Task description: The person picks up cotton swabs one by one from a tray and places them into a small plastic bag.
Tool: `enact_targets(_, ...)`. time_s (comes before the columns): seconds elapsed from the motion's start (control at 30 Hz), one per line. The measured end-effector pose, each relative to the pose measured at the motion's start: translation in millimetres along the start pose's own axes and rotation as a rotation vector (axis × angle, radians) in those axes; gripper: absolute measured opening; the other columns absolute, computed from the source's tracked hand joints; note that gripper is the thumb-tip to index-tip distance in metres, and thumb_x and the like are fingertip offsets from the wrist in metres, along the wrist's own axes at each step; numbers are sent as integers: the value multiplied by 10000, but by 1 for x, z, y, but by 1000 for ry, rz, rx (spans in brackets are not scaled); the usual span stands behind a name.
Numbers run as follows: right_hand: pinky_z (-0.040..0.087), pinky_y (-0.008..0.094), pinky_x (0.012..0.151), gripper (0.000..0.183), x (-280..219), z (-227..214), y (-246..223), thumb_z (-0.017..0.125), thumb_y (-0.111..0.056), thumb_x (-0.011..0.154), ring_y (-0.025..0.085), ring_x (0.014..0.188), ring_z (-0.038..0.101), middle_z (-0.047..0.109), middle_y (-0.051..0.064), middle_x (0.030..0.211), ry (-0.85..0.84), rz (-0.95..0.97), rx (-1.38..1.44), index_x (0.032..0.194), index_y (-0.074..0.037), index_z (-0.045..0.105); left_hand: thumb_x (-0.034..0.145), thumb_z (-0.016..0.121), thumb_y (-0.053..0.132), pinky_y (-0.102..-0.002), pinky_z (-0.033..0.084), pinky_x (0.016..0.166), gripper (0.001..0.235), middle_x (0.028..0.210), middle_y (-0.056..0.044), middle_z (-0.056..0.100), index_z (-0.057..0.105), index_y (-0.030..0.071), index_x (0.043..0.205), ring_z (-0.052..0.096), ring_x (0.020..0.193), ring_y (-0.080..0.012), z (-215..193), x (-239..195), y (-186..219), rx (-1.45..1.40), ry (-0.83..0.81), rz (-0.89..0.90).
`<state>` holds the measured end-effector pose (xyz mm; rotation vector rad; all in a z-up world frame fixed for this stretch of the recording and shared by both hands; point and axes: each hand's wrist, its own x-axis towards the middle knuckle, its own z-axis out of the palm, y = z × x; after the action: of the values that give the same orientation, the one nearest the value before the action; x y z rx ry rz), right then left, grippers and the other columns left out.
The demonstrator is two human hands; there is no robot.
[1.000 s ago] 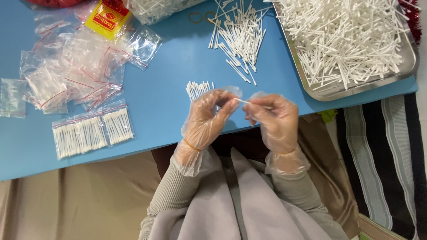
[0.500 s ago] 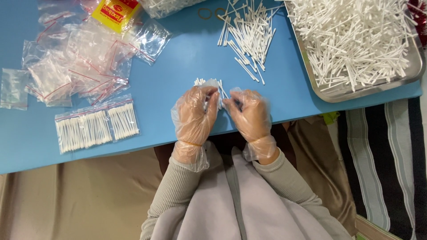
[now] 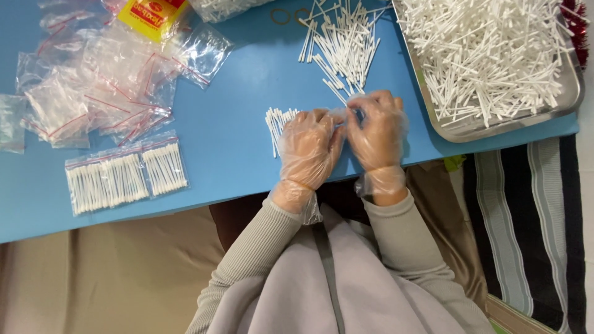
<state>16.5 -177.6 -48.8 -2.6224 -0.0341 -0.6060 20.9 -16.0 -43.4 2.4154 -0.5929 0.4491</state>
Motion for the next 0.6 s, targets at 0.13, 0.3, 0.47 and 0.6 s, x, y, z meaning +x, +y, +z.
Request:
enact_targets(0.13,515,396,723,92,4,5,-6,812,-209,877,279,891,610,598,45,917,10,7,-144,886,-147,745,884,702,300,-425,542,788,103,959,-17,698,720,225,953,692,958,-265,-3,8,-2,44,7,-17)
enact_targets(0.3,539,375,688,66,5,6,-19,783,-176,881,256,906,621,599,21,921,-58,69,-369,844,-148,736,913,688,297,-457,548,780,105,961,-26,702,718,215,971,702,940,-288,-15,14,-3,0,-5,-47)
enact_targets(0.47,540,371,731,134,-6,-1,-8,709,-26,899,264,928,619,592,37,946,-20,31,-203,867,-134,637,955,688,214,-421,550,852,199,1084,-49,694,697,205,1154,687,1030,-276,-28,15,1,-8,133,-18)
enact_targets(0.6,546,402,720,152,-15,-24,-23,616,30,998,322,857,682,660,61,877,-21,13,192,910,-89,582,981,714,205,-434,540,937,366,1219,-66,685,637,208,1338,671,1145,-293,-32,15,3,9,224,91)
